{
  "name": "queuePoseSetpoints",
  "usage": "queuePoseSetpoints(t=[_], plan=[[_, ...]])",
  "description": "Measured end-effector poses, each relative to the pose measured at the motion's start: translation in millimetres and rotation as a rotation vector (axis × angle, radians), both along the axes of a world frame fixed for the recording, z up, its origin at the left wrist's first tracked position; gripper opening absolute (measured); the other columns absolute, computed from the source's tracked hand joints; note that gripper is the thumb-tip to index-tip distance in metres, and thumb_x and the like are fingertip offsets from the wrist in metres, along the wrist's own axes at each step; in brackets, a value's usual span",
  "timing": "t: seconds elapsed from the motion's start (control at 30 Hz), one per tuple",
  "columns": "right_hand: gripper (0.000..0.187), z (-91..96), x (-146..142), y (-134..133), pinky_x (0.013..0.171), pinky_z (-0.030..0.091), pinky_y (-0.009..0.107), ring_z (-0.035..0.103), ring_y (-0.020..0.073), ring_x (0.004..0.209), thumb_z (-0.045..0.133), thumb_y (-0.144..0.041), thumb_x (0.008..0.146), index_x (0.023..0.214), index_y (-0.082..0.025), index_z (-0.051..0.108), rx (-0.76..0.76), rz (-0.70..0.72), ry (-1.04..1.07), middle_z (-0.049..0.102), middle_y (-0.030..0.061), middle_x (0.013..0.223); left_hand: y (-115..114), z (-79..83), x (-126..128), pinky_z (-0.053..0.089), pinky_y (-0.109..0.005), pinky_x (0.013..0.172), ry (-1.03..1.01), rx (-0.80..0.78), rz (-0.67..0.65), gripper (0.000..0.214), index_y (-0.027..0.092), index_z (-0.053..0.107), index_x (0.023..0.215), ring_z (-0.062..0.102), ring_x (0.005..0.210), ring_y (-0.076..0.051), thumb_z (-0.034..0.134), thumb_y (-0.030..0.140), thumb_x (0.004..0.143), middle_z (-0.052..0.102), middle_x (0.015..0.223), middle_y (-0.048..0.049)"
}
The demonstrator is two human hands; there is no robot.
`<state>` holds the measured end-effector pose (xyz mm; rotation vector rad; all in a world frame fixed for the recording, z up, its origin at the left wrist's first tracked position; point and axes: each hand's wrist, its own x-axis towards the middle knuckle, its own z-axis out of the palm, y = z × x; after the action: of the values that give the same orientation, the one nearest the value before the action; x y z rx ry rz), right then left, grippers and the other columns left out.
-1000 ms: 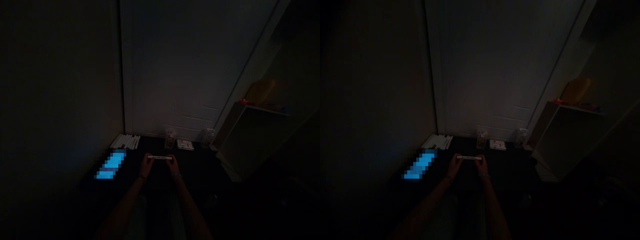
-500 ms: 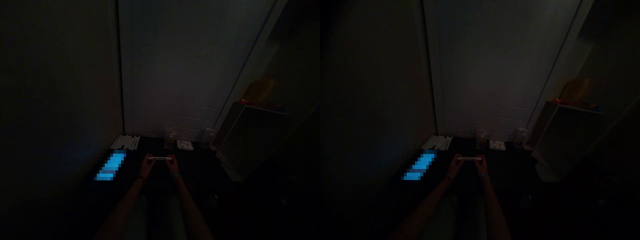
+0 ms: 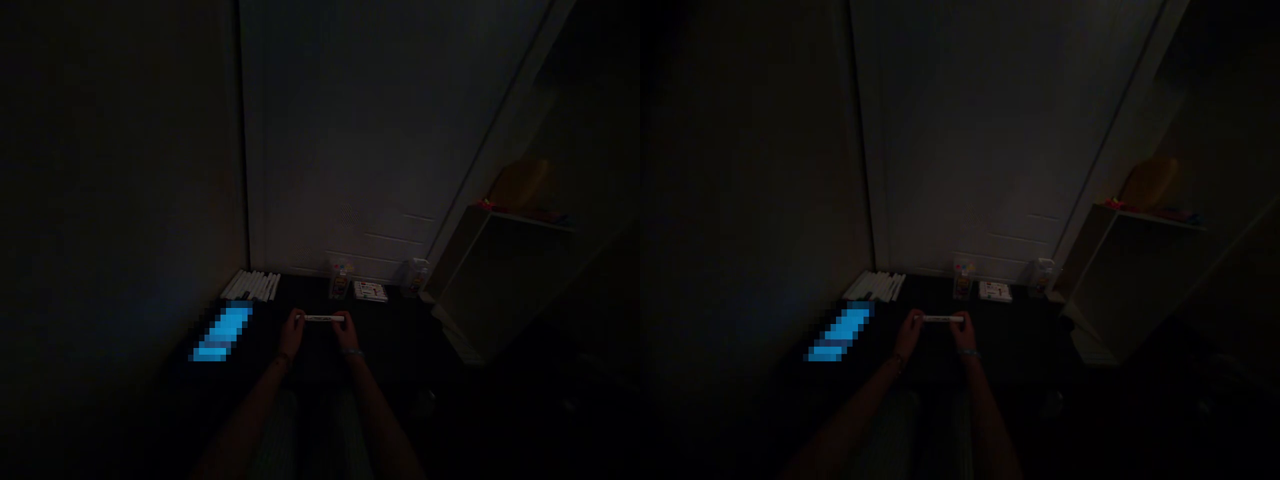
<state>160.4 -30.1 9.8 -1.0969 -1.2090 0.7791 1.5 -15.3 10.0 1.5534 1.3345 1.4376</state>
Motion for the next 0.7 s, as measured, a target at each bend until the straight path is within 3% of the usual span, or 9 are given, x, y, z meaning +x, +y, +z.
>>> queuePoseSetpoints(t=[0.4, 0.7], plan=[[0.022, 2.8, 3.6, -3.8, 0.067, 0.040, 0.024, 0.050, 0.0144, 0.073, 0.047, -0.028, 0.071, 0.090, -0.021, 0.056, 0.006, 0.010, -0.075, 0.057, -0.0009, 0.080, 1.4, 3.6, -2.0, 0.034, -0.019, 0.050, -0.042, -0.007, 0.103, 0.032, 0.021, 0.051, 0.084, 0.045, 0.051, -0.009, 0.037, 0.049, 0.077, 0.048, 0.057, 0.0055], [0.025, 4.8, 4.3, -5.4, 0.060, 0.039, 0.021, 0.049, 0.0127, 0.066, 0.046, -0.037, 0.074, 0.089, -0.020, 0.057, -0.030, -0.023, -0.012, 0.056, -0.0013, 0.073, 0.6, 3.1, -0.2, 0.032, -0.019, 0.047, -0.036, -0.028, 0.072, 0.033, 0.020, 0.050, 0.083, 0.043, 0.049, -0.009, 0.037, 0.051, 0.076, 0.046, 0.056, 0.0057]])
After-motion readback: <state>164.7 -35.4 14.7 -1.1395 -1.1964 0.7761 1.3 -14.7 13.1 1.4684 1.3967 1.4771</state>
